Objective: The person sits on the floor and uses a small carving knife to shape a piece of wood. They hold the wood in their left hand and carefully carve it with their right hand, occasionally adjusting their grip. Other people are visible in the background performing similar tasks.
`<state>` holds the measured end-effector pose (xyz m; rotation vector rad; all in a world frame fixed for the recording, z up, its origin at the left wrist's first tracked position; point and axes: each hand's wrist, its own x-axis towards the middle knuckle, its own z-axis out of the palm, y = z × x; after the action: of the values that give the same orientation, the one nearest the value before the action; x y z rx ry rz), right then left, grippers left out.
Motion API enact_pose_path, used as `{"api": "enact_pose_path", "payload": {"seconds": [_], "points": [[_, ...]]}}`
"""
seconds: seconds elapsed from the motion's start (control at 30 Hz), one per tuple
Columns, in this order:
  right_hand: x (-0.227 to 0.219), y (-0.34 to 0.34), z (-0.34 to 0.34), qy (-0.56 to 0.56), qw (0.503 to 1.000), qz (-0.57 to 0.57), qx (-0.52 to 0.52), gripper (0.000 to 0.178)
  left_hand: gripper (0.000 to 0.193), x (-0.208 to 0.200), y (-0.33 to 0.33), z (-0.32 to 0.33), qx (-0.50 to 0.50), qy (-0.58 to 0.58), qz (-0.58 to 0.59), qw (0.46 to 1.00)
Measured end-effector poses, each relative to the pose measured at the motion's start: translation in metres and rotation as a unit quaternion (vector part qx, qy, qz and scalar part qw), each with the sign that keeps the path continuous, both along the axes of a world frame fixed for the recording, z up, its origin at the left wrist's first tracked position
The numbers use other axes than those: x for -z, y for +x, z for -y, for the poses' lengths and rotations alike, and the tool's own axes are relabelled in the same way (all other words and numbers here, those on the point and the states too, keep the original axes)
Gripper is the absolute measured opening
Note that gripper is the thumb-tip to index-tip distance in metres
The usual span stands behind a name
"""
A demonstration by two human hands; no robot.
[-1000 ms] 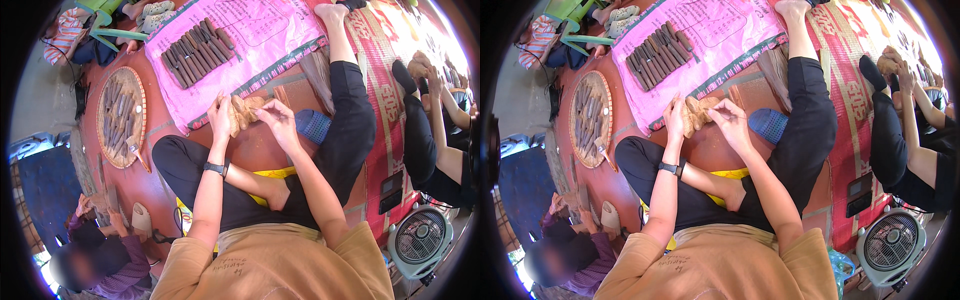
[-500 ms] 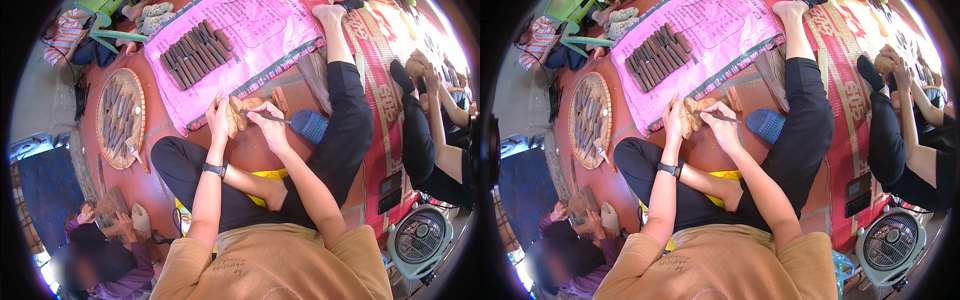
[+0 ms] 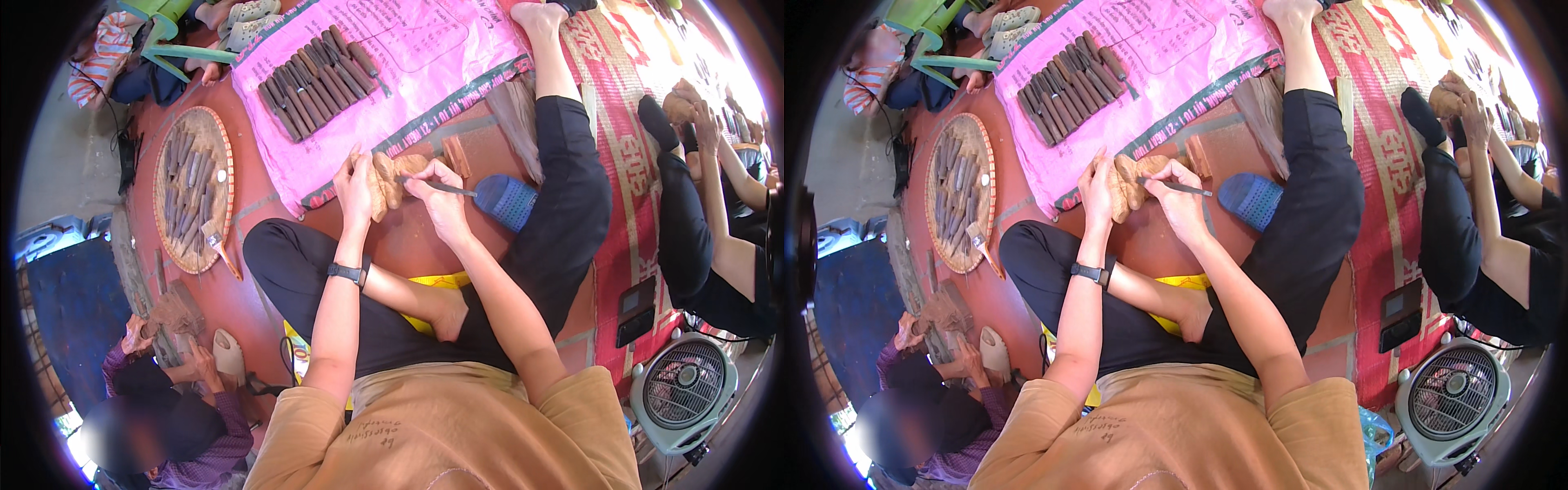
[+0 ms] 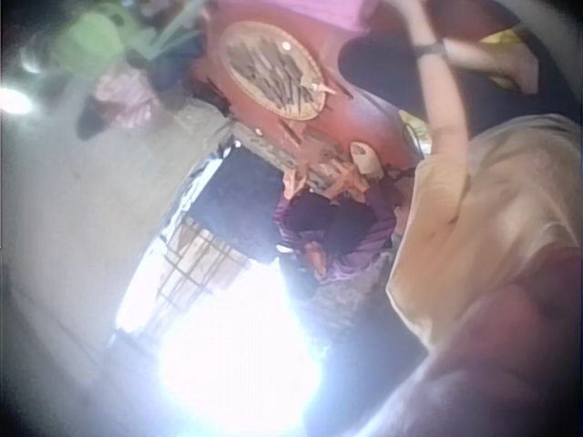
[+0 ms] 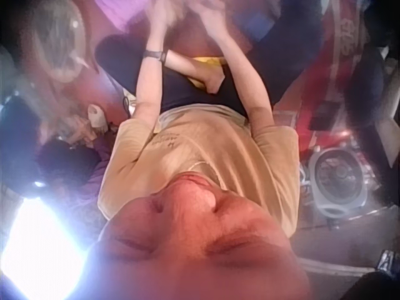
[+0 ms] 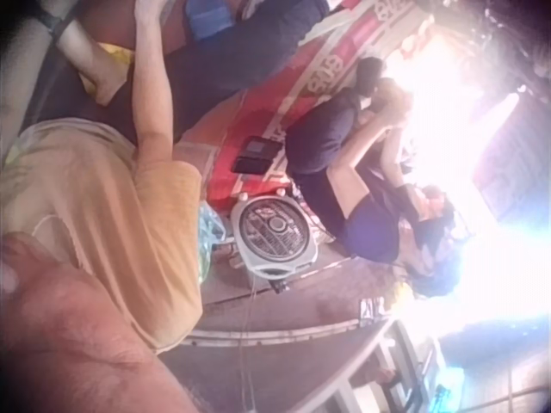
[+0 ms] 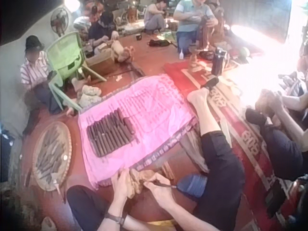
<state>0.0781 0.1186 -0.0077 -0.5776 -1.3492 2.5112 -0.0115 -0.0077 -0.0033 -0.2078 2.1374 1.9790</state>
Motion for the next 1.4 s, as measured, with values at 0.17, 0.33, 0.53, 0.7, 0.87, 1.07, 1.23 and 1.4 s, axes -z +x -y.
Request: {"api": "enact_pose_path", "payload": {"seconds": [0.17,0.33,0.53,0.7,0.87,1.07,1.23,1.4], "points": [[-0.007,0.000,-0.001,0.054,0.998,0.021,-0.017,0.010,0.046,0.000,0.001,0.000,-0.013,-0.005,-0.020,1.000],[0.004,0.001,-0.001,0.087,0.996,-0.001,0.005,0.008,0.046,0.005,0.000,-0.002,-0.013,0.007,-0.017,1.000],[-0.015,-0.011,-0.003,0.154,0.987,0.041,-0.012,0.006,0.042,0.006,0.000,0.001,-0.002,-0.004,-0.026,1.000],[-0.023,-0.018,0.006,0.126,0.992,0.028,-0.004,0.011,0.042,-0.004,0.003,0.000,0.010,-0.009,0.000,1.000],[-0.034,-0.020,0.011,0.270,0.962,0.032,0.000,0.012,0.043,-0.003,0.002,0.001,0.009,-0.032,-0.010,0.999],[-0.031,-0.021,0.012,0.372,0.928,-0.008,0.005,0.012,0.043,-0.001,0.002,0.003,0.013,-0.052,-0.044,0.998],[-0.033,-0.020,0.015,0.334,0.943,0.010,-0.002,0.012,0.043,0.009,0.000,0.006,0.004,-0.032,-0.042,0.999],[-0.030,-0.021,0.013,0.379,0.925,-0.011,0.016,0.012,0.046,-0.012,0.004,-0.002,0.014,-0.047,-0.025,0.998]]}}
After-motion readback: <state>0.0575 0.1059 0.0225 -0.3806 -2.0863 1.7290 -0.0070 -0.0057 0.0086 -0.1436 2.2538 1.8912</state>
